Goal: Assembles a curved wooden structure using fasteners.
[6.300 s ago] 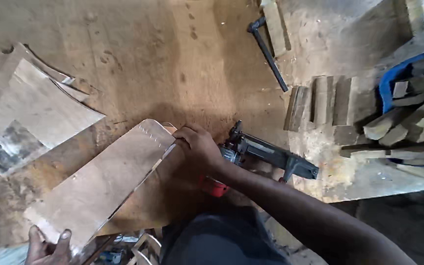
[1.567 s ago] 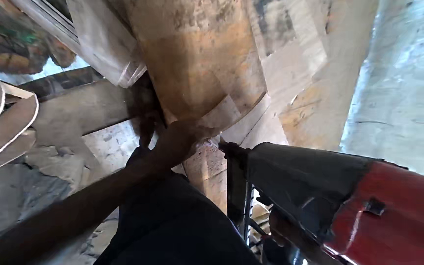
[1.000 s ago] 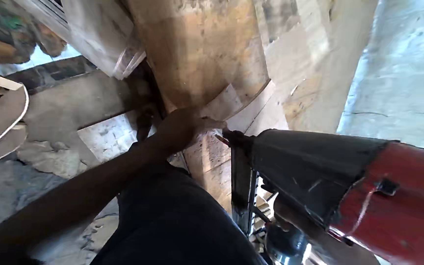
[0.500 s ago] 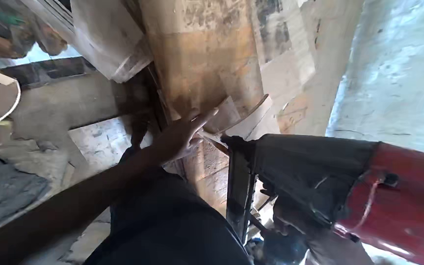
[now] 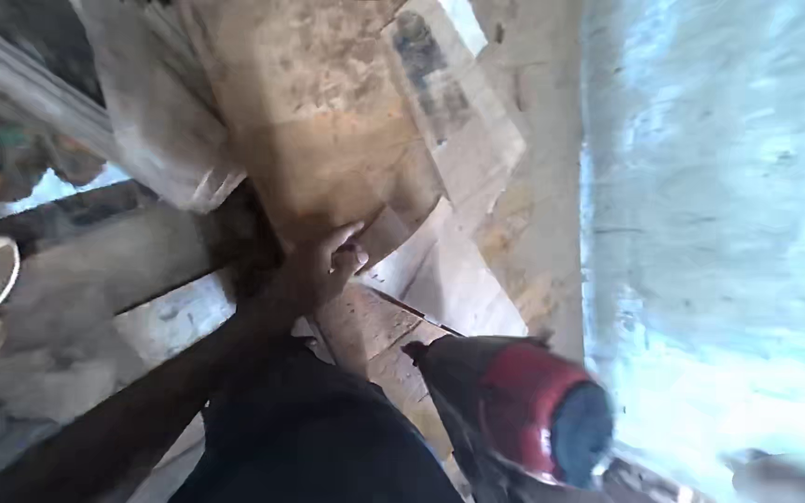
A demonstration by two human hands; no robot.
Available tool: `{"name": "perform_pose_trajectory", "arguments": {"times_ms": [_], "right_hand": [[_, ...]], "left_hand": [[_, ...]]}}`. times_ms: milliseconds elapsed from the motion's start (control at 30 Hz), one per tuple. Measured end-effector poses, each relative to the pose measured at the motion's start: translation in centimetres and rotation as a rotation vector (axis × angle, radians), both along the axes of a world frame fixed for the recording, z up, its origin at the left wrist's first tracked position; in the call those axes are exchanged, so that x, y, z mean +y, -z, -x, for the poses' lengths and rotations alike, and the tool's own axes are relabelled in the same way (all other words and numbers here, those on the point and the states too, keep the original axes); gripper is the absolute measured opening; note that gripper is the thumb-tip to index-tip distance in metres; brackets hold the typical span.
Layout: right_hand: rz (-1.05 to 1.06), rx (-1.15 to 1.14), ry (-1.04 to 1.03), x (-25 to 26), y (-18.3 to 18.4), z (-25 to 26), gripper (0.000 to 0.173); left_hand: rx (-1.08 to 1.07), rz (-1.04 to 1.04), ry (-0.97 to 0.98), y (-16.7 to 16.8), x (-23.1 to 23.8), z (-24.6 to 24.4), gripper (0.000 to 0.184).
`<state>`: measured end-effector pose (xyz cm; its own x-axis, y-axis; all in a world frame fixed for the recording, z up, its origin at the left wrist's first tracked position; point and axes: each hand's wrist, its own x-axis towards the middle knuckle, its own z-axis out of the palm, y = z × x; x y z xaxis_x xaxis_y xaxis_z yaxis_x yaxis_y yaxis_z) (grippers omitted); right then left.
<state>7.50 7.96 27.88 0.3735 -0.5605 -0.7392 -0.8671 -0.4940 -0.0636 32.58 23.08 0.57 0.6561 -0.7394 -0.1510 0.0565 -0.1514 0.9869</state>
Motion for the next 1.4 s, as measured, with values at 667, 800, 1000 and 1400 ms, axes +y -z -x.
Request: {"name": "perform_pose_trajectory", "arguments": {"times_ms": [667,800,1000,1400], "right_hand": [[0.189,-0.419,0.709,1.9,18.2,31.4,0.053],[0.268,-0.155,0.669,-0.2,21.0,35.5,0.049],[0.212,0.04,0.72,-4.1,25.1,39.7,0.078],[-0.073,-0.536,0.815,-10.4,29.5,52.9,0.054]], "left_hand": [[-0.678,-0.478,0.105,-7.0,-12.3,-1.5,0.08],[-0.925,-0.292,0.383,-10.3,-19.4,7.5,0.069],[-1.209,-0.309,1.013,-7.2,-32.4,14.7,0.087],[-0.774,-1.003,0.926,-12.4,-38.1,21.3,0.04]]}}
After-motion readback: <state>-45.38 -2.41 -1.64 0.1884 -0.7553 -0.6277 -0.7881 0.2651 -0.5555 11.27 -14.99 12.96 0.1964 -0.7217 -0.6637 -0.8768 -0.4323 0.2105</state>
